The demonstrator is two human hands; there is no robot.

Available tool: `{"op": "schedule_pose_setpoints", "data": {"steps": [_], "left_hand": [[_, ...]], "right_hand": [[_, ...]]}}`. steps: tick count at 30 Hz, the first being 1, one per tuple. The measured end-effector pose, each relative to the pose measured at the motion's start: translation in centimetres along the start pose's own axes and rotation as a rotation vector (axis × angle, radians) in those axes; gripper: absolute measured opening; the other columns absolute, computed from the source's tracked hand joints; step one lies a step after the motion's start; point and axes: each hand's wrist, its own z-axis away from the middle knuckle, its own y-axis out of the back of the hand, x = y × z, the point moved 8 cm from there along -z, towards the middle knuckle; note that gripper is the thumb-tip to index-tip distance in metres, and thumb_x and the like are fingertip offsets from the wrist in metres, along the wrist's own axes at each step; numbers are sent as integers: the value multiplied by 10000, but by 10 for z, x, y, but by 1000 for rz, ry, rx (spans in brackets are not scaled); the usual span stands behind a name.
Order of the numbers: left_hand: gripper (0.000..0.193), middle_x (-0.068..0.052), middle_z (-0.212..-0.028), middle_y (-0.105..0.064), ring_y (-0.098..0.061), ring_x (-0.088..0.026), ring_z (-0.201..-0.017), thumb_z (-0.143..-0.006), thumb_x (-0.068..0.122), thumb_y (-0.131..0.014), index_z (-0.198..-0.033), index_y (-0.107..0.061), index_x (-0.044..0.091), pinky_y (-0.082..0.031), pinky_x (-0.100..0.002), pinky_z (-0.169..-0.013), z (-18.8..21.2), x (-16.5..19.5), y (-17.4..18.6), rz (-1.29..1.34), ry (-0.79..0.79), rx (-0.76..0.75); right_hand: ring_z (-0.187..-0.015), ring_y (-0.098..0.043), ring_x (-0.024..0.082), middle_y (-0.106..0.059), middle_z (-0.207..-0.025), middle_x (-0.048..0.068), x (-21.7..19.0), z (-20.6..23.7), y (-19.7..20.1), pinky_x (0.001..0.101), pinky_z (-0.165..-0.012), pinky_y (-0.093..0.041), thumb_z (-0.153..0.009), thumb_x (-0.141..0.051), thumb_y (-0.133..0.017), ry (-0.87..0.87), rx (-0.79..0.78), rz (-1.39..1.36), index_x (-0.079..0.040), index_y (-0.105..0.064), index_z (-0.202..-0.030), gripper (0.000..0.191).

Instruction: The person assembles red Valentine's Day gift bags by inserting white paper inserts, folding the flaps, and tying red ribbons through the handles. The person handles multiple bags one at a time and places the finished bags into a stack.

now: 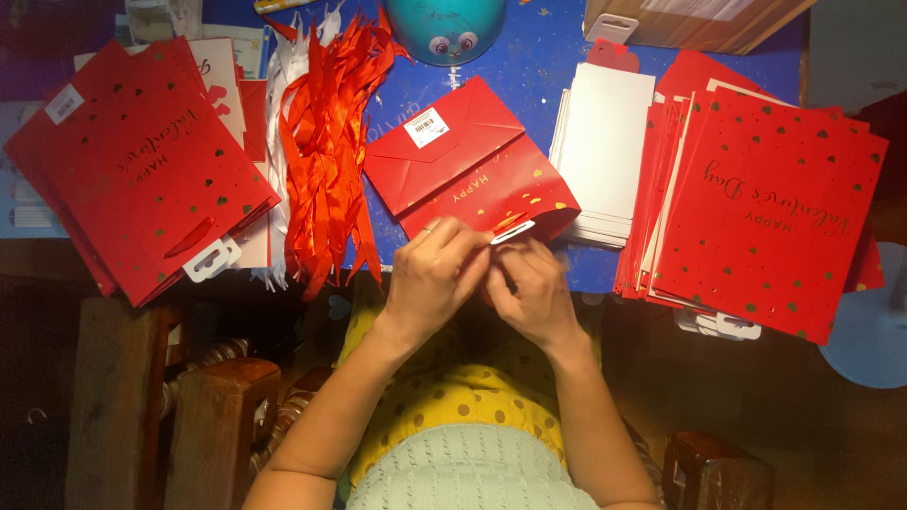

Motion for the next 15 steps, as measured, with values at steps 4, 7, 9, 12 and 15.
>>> {"op": "schedule_pose_setpoints", "data": {"steps": [4,7,9,12,15], "left_hand": [[151,-43,-896,-639,-641,-252,-813,-894,62,-776,-1032,-724,93,-528,-373,-685,-7,25,26,-233,-121,96],[176,-36,-920,-644,-642,-243,-837,-892,64,-783,-1056,-734,105,-536,-365,-709,-13,40,37,-277,-142,125],[205,-37,-944,-649,-647,-244,-863,-874,65,-782,-1067,-733,111,-543,-367,-732,-16,51,46,-285,-154,129],[279,-44,-968,-656,-651,-257,-903,-821,37,-763,-1086,-739,120,-545,-388,-761,-19,60,67,-331,-145,156],[355,-59,-986,-654,-641,-283,-945,-782,-26,-732,-1108,-744,113,-531,-418,-803,-18,59,96,-381,-109,215]], "right_hand": [[-937,-683,291,-670,-1012,140,-16,3,23,405,-830,-566,-946,20,-590,-65,179,-163,-6,-638,-1052,120],[-910,-603,335,-656,-959,160,-42,3,19,456,-813,-517,-871,-15,-622,97,52,0,-4,-673,-1031,169],[-896,-607,344,-658,-926,167,-42,-3,2,479,-813,-506,-870,-67,-648,41,-79,69,-28,-679,-975,117],[-897,-608,389,-650,-958,202,-44,-15,-4,502,-779,-497,-882,-145,-682,53,-127,204,-26,-683,-971,148],[-851,-645,387,-673,-936,182,-41,-16,3,481,-730,-509,-924,-183,-697,-116,-200,206,-59,-710,-991,142]]}}
